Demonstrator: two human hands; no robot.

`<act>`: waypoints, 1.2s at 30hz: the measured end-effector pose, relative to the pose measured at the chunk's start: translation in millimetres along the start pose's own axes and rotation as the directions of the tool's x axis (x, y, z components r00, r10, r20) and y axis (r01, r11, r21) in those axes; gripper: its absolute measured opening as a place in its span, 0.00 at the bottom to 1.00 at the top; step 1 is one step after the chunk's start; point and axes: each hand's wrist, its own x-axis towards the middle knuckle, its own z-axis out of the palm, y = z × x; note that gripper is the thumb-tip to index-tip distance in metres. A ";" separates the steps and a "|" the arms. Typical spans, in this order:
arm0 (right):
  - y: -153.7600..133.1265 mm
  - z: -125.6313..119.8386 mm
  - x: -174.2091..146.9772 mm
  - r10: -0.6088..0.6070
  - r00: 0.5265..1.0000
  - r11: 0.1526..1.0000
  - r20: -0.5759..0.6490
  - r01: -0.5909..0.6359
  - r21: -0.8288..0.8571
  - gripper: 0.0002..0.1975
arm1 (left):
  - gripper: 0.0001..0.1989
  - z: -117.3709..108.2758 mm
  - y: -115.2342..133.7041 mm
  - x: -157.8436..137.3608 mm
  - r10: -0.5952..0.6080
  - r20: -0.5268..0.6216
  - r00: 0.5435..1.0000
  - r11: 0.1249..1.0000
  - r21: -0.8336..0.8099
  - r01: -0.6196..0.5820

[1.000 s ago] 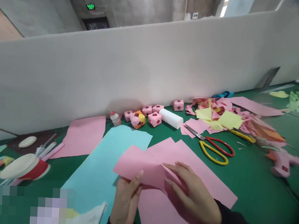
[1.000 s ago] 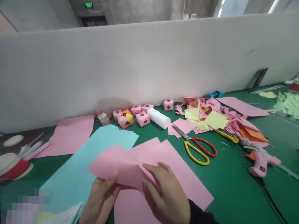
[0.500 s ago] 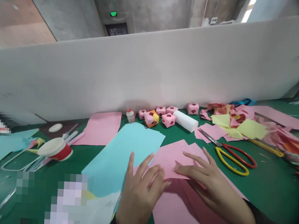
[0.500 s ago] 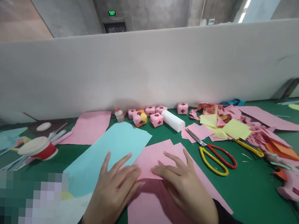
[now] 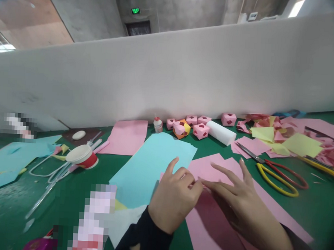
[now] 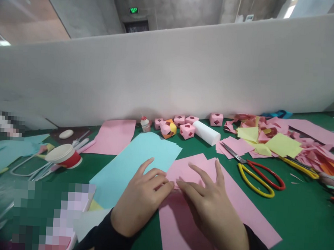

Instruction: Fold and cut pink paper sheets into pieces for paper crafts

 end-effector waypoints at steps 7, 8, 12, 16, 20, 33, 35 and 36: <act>-8.3 -0.5 7.0 0.024 1.000 0.999 -0.007 -0.024 -0.024 0.14 | 0.14 -7.1 -1.6 11.9 -0.117 0.051 0.992 0.963 -0.236 0.126; -9.0 -0.1 8.4 0.021 1.000 0.999 -0.017 -0.022 -0.028 0.14 | 0.14 -8.0 -1.4 14.0 -0.131 0.091 0.987 0.964 -0.220 0.149; -7.4 3.2 12.6 0.016 0.999 0.999 -0.051 -0.018 -0.038 0.11 | 0.13 -11.4 -1.8 19.8 -0.109 0.329 0.938 0.979 0.199 0.044; 1.8 5.4 13.7 0.025 0.999 0.996 -0.045 -0.029 -0.089 0.10 | 0.11 -17.4 -6.5 21.3 -0.079 0.423 0.903 0.918 0.383 -0.099; 13.7 4.1 11.1 0.029 0.999 0.984 -0.017 -0.031 -0.178 0.12 | 0.11 -25.8 -13.7 21.4 -0.075 0.425 0.902 0.904 0.411 -0.118; 62.7 -3.4 -24.7 0.113 0.993 0.941 -0.034 -0.118 -0.316 0.15 | 0.14 -30.1 -20.2 19.3 -0.108 0.376 0.920 0.922 0.383 -0.048; 67.9 -6.5 -26.3 0.163 0.982 0.927 -0.095 -0.186 -0.325 0.16 | 0.13 -33.7 -20.4 20.6 -0.147 0.393 0.908 0.899 0.437 -0.043; 67.4 -8.2 -24.7 0.197 0.973 0.921 -0.123 -0.227 -0.318 0.16 | 0.13 -35.7 -20.6 21.4 -0.170 0.402 0.900 0.885 0.464 -0.040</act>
